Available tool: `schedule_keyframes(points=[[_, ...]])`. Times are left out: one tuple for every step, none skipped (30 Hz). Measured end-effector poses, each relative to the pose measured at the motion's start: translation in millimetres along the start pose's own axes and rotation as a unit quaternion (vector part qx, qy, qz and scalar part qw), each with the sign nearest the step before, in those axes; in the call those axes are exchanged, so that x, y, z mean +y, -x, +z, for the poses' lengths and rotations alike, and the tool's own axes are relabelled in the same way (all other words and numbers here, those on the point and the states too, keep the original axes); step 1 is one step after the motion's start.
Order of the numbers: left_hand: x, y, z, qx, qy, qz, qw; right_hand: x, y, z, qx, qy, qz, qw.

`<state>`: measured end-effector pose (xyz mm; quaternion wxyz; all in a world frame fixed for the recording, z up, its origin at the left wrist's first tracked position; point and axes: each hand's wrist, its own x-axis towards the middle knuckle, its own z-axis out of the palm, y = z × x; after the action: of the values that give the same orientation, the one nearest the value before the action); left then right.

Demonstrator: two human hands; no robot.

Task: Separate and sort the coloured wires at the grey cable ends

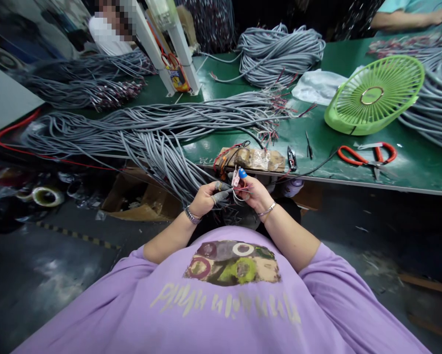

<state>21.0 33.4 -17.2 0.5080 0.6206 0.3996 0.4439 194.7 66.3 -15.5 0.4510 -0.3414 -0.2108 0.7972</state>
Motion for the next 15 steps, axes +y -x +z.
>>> schedule_keyframes(points=[[0, -1, 0.5, -0.006, -0.002, -0.002, 1.0, 0, 0, 0, -0.006, 0.002, -0.006, 1.0], [1, -2, 0.8, -0.013, -0.003, -0.005, 1.0, 1, 0, -1, -0.013, 0.005, -0.01, 1.0], [2, -2, 1.1, -0.02, -0.005, -0.006, 1.0, 2, 0, -2, -0.021, 0.007, -0.011, 1.0], [3, -3, 1.2, -0.027, -0.005, -0.007, 1.0, 2, 0, -3, -0.029, 0.006, -0.01, 1.0], [4, -3, 1.0, -0.032, -0.005, -0.006, 0.999, 3, 1, -4, -0.036, 0.001, -0.005, 0.999], [5, -2, 0.5, -0.037, -0.005, -0.003, 0.999, 4, 1, -5, -0.042, -0.006, 0.002, 0.999], [7, -1, -0.3, -0.044, -0.008, 0.001, 0.999, 6, 2, -7, -0.046, -0.015, 0.011, 0.999], [8, 0, -1.5, -0.052, -0.013, 0.008, 0.999, 7, 2, -8, -0.048, -0.024, 0.02, 0.998], [9, 3, -3.1, -0.061, -0.021, 0.015, 0.998, 8, 3, -10, -0.047, -0.031, 0.028, 0.998], [10, 6, -5.1, -0.071, -0.031, 0.021, 0.997, 9, 3, -12, -0.046, -0.036, 0.036, 0.998], [11, 9, -7.4, -0.082, -0.042, 0.029, 0.995, 11, 4, -15, -0.046, -0.036, 0.041, 0.997], [12, 13, -9.9, -0.092, -0.053, 0.037, 0.994, 12, 5, -18, -0.046, -0.033, 0.045, 0.997], [14, 17, -12.6, -0.099, -0.063, 0.045, 0.992, 13, 6, -21, -0.047, -0.028, 0.047, 0.997], [15, 21, -15.5, -0.103, -0.073, 0.055, 0.99, 14, 8, -25, -0.049, -0.02, 0.049, 0.997], [17, 26, -18.4, -0.108, -0.081, 0.067, 0.989, 14, 10, -29, -0.054, -0.009, 0.053, 0.997]])
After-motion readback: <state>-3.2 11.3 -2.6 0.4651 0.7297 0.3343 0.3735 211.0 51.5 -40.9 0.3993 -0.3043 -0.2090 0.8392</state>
